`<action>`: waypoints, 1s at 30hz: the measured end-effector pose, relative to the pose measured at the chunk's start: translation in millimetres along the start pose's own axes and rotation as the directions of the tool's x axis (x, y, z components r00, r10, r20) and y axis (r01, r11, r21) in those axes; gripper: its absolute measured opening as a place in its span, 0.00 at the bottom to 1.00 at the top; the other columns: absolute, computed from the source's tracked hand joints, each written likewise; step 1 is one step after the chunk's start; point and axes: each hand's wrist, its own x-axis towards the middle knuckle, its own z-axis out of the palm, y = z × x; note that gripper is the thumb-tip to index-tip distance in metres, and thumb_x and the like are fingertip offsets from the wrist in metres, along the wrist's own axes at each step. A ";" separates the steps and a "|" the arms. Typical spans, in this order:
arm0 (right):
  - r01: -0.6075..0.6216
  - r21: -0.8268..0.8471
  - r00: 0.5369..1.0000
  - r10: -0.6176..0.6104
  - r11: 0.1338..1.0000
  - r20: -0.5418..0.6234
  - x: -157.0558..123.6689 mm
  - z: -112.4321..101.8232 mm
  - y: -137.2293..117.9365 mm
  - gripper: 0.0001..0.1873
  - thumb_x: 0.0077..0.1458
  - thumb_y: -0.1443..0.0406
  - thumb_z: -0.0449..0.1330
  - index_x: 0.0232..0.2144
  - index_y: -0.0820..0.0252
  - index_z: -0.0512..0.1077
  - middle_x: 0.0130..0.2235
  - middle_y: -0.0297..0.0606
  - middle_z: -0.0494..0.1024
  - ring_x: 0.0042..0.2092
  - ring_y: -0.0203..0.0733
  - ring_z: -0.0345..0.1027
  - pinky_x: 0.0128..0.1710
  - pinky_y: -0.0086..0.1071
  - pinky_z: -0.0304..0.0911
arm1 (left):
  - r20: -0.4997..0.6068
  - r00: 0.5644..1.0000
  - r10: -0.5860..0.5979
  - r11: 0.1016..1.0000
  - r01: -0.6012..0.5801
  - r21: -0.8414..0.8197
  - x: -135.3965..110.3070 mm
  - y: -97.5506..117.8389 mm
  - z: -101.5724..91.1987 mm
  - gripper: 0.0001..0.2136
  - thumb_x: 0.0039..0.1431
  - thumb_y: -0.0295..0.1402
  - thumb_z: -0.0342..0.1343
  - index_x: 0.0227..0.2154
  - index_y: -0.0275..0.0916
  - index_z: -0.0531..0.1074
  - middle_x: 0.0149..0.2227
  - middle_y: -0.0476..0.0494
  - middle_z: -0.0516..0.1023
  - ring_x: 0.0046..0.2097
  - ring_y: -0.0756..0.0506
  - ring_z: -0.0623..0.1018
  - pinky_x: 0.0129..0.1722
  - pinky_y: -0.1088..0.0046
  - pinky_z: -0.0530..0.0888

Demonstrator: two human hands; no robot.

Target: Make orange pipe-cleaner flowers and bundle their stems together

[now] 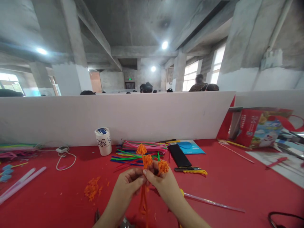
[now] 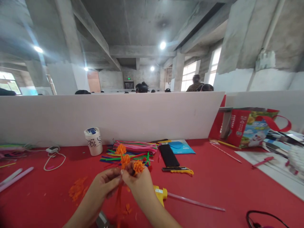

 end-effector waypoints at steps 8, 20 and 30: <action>0.244 -0.869 0.968 -0.158 0.430 0.193 26.6 -42.2 3.0 0.17 0.43 0.77 0.47 0.35 0.63 0.68 0.36 0.41 0.74 0.37 0.41 0.67 0.36 0.31 0.59 | -0.355 0.917 0.184 0.980 -0.199 -0.005 5.5 46.3 -57.9 0.08 0.39 0.34 0.65 0.21 0.35 0.74 0.21 0.49 0.76 0.28 0.52 0.69 0.29 0.80 0.65; 0.504 -0.856 0.827 0.221 0.115 0.517 65.2 16.4 90.5 0.14 0.46 0.77 0.52 0.31 0.66 0.76 0.34 0.47 0.79 0.38 0.45 0.73 0.35 0.30 0.62 | -0.419 0.905 0.078 0.957 -0.185 -0.221 4.5 59.7 -92.2 0.11 0.34 0.36 0.68 0.23 0.39 0.74 0.20 0.52 0.75 0.25 0.54 0.68 0.24 0.85 0.64; 0.376 -0.923 0.926 0.049 -0.076 0.373 167.7 -20.2 71.6 0.15 0.59 0.62 0.55 0.47 0.61 0.66 0.49 0.42 0.70 0.45 0.44 0.68 0.43 0.44 0.66 | -0.354 0.935 -0.022 0.976 -0.056 -0.210 11.5 60.6 -92.4 0.10 0.38 0.37 0.67 0.21 0.39 0.72 0.19 0.54 0.72 0.21 0.56 0.61 0.20 0.86 0.61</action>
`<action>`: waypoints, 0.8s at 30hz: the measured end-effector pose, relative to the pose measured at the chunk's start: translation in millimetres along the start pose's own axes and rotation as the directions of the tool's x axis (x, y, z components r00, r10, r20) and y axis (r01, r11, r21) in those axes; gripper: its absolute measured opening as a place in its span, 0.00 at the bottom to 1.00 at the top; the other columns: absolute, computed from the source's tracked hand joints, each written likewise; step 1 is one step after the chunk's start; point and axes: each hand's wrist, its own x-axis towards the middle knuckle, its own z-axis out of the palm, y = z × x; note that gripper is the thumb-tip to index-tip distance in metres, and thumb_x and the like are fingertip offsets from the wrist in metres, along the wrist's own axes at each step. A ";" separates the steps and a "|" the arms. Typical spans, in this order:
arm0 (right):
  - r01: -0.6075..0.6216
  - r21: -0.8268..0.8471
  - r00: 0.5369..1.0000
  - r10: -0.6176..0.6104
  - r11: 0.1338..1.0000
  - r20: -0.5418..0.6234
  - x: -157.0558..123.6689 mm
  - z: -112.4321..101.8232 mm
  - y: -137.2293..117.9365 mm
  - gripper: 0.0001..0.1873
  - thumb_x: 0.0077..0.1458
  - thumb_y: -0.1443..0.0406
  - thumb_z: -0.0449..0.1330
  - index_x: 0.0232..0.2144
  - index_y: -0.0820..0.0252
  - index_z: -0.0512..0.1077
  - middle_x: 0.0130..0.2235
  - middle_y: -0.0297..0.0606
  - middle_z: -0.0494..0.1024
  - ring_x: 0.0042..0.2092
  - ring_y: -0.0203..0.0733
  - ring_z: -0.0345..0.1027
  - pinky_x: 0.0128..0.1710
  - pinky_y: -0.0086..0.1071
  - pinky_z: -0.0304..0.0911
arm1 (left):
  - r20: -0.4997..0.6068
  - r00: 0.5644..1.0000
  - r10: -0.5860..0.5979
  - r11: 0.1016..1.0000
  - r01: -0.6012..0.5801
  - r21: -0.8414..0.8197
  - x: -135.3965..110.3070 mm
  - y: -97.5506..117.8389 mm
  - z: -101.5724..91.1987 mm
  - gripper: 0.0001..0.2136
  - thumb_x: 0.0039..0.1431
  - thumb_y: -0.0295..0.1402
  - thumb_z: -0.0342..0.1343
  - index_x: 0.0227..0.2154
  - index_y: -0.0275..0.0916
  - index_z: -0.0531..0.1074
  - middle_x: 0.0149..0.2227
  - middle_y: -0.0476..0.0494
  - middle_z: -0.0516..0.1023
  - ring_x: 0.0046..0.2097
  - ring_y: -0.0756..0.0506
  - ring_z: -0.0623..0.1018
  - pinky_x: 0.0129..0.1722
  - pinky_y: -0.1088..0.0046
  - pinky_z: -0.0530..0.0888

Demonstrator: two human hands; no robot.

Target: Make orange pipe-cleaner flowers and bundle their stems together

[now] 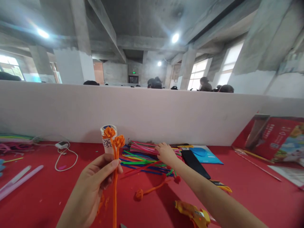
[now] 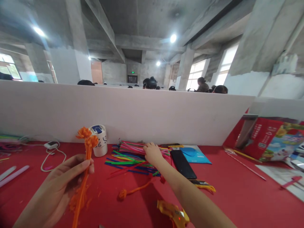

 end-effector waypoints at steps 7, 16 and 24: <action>-0.108 -0.102 0.992 0.101 0.989 -0.073 23.0 16.6 29.7 0.16 0.58 0.62 0.56 0.49 0.62 0.65 0.49 0.42 0.70 0.45 0.44 0.68 0.43 0.43 0.66 | 0.013 0.998 -0.060 0.998 0.059 0.035 9.9 -13.1 -8.3 0.11 0.38 0.39 0.66 0.22 0.39 0.74 0.21 0.52 0.72 0.22 0.54 0.63 0.20 0.84 0.63; 0.140 -0.091 0.989 -0.135 0.986 0.057 26.5 39.2 10.7 0.15 0.59 0.62 0.55 0.48 0.61 0.66 0.49 0.42 0.70 0.45 0.43 0.68 0.43 0.42 0.66 | -0.026 0.993 -0.116 0.992 0.117 0.039 13.8 -19.0 -11.2 0.13 0.34 0.41 0.68 0.23 0.40 0.74 0.21 0.52 0.72 0.22 0.53 0.63 0.19 0.83 0.63; 0.262 -0.114 0.963 -0.252 0.958 0.091 36.0 47.3 -2.5 0.16 0.59 0.62 0.55 0.48 0.62 0.66 0.49 0.42 0.70 0.45 0.44 0.68 0.43 0.43 0.66 | -0.007 0.998 -0.068 0.997 0.068 0.028 11.7 -15.3 -9.2 0.12 0.36 0.40 0.67 0.22 0.40 0.73 0.20 0.52 0.73 0.22 0.54 0.63 0.20 0.83 0.63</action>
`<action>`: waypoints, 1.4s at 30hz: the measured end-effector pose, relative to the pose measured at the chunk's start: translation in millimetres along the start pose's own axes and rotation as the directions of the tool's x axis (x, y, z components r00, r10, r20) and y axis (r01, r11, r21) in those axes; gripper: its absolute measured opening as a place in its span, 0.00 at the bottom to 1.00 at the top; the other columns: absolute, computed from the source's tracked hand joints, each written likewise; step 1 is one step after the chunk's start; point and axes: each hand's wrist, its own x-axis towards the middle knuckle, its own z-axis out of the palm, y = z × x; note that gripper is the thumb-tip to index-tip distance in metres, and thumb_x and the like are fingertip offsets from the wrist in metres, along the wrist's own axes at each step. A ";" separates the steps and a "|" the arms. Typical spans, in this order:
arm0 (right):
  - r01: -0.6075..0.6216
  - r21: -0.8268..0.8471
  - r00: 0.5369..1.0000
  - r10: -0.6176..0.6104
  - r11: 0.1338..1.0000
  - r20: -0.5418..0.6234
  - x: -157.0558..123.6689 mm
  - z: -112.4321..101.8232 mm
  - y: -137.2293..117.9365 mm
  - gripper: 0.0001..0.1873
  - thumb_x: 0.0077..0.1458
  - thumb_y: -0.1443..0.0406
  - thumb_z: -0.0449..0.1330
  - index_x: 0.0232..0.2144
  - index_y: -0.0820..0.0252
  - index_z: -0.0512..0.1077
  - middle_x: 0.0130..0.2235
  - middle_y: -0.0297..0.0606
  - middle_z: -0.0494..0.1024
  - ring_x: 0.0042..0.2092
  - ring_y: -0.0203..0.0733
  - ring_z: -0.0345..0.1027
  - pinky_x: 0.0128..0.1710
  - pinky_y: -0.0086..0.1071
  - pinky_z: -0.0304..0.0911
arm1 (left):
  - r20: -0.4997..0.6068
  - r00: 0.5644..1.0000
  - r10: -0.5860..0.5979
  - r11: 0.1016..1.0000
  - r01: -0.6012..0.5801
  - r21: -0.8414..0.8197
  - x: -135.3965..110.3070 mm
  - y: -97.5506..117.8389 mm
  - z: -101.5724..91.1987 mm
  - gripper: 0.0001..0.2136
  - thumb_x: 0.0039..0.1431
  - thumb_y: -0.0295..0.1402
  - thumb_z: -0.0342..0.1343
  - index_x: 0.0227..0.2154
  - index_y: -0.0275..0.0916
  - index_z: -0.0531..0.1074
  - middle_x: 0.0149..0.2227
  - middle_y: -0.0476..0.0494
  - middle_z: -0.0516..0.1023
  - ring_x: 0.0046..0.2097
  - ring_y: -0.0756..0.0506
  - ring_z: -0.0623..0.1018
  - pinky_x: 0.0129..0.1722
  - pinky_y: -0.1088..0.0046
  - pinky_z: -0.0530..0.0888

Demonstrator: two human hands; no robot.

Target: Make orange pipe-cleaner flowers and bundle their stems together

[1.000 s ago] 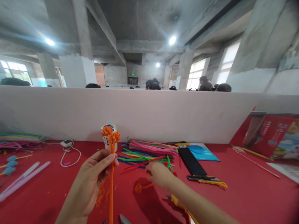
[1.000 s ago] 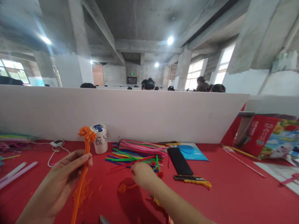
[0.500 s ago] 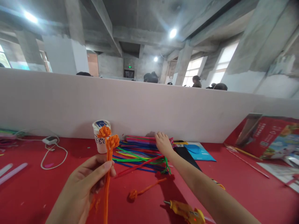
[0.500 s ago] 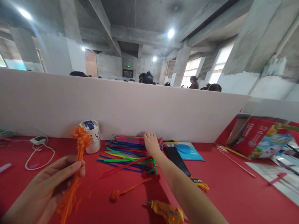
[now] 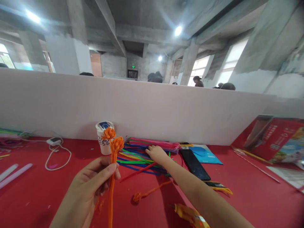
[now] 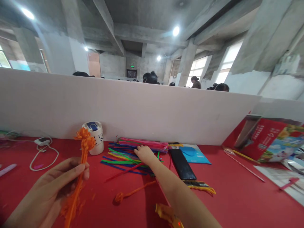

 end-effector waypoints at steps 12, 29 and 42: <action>-0.296 0.284 0.938 0.333 0.912 -0.091 12.7 -28.1 -14.3 0.17 0.58 0.62 0.56 0.48 0.61 0.65 0.49 0.42 0.70 0.45 0.44 0.68 0.42 0.43 0.67 | 0.039 0.993 0.113 0.994 -0.113 -0.012 -4.1 9.0 1.0 0.09 0.41 0.37 0.65 0.21 0.38 0.74 0.20 0.52 0.72 0.23 0.53 0.65 0.22 0.81 0.63; -0.151 0.988 0.958 0.243 -0.022 0.152 -178.8 -108.8 -95.2 0.06 0.36 0.71 0.49 0.23 0.56 0.59 0.16 0.25 0.67 0.17 0.30 0.55 0.17 0.23 0.49 | 0.174 0.964 0.201 0.980 -0.195 -0.052 -29.8 -14.4 44.7 0.05 0.47 0.34 0.61 0.25 0.39 0.72 0.32 0.46 0.79 0.35 0.46 0.76 0.40 0.71 0.70; 0.215 0.868 0.837 0.543 -0.449 0.074 -182.8 -128.4 -77.9 0.13 0.44 0.58 0.60 0.32 0.61 0.70 0.14 0.18 0.51 0.15 0.25 0.32 0.14 0.23 0.31 | 0.201 0.941 0.272 0.962 -0.272 -0.026 -67.2 -49.0 83.0 0.10 0.42 0.39 0.64 0.22 0.40 0.71 0.31 0.48 0.76 0.27 0.47 0.75 0.28 0.73 0.72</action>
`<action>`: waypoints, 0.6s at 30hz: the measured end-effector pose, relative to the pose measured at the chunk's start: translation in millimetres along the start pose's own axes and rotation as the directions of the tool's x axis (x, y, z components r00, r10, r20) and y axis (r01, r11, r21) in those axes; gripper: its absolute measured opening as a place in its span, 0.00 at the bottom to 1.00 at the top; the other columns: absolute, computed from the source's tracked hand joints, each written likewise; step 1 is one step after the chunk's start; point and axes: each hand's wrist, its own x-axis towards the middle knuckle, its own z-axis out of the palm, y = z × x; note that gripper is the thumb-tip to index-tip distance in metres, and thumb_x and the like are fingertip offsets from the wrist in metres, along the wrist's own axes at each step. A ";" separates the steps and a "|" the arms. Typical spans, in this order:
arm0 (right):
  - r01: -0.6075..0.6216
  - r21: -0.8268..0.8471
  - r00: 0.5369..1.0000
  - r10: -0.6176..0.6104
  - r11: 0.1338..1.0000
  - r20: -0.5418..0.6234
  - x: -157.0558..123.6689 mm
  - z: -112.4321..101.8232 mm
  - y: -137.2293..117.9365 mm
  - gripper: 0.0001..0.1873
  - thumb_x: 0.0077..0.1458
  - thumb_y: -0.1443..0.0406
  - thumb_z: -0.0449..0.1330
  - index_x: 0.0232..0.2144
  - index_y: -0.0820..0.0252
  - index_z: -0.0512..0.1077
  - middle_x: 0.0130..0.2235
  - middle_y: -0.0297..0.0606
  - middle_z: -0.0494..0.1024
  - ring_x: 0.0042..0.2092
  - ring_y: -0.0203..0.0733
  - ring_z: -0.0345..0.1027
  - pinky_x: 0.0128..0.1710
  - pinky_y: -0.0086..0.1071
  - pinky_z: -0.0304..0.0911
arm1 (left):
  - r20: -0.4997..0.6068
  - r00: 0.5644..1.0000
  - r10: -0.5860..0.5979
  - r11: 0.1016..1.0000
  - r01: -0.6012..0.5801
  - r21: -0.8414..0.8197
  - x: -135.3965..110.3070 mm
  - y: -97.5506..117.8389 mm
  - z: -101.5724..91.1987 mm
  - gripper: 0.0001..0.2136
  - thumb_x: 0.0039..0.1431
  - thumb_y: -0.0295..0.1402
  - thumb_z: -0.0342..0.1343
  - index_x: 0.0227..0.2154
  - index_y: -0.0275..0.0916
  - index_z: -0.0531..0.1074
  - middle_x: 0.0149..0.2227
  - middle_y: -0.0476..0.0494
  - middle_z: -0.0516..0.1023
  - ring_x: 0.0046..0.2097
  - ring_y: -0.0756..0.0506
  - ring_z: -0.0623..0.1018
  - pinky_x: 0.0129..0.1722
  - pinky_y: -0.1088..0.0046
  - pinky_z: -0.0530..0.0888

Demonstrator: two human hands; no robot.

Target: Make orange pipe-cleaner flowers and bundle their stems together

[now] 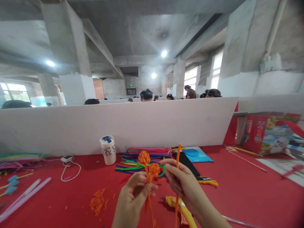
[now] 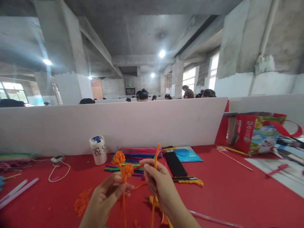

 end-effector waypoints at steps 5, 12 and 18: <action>0.055 -0.097 0.980 -0.036 0.994 0.195 -12.6 2.4 0.5 0.10 0.39 0.64 0.63 0.26 0.62 0.69 0.20 0.27 0.63 0.21 0.28 0.51 0.20 0.23 0.48 | 0.036 0.998 -0.053 0.998 0.054 -0.039 -4.6 -2.8 9.0 0.13 0.38 0.41 0.66 0.19 0.39 0.69 0.21 0.52 0.71 0.23 0.49 0.73 0.24 0.75 0.71; 0.191 -0.248 0.979 -0.165 0.950 0.123 -13.2 6.8 7.5 0.10 0.44 0.60 0.59 0.22 0.61 0.65 0.22 0.28 0.60 0.24 0.32 0.52 0.24 0.26 0.51 | 0.072 0.993 -0.098 0.995 0.100 -0.026 -2.4 -8.2 16.2 0.13 0.39 0.42 0.65 0.20 0.37 0.72 0.22 0.50 0.73 0.23 0.48 0.73 0.22 0.74 0.72; 0.213 -0.477 0.976 -0.213 0.853 0.054 -13.2 -3.3 -4.9 0.13 0.49 0.58 0.54 0.20 0.60 0.62 0.21 0.30 0.62 0.25 0.34 0.54 0.25 0.27 0.51 | -0.010 0.999 -0.041 0.994 0.042 0.103 15.1 -4.9 -10.5 0.08 0.45 0.36 0.63 0.26 0.36 0.75 0.26 0.46 0.78 0.31 0.47 0.77 0.34 0.74 0.73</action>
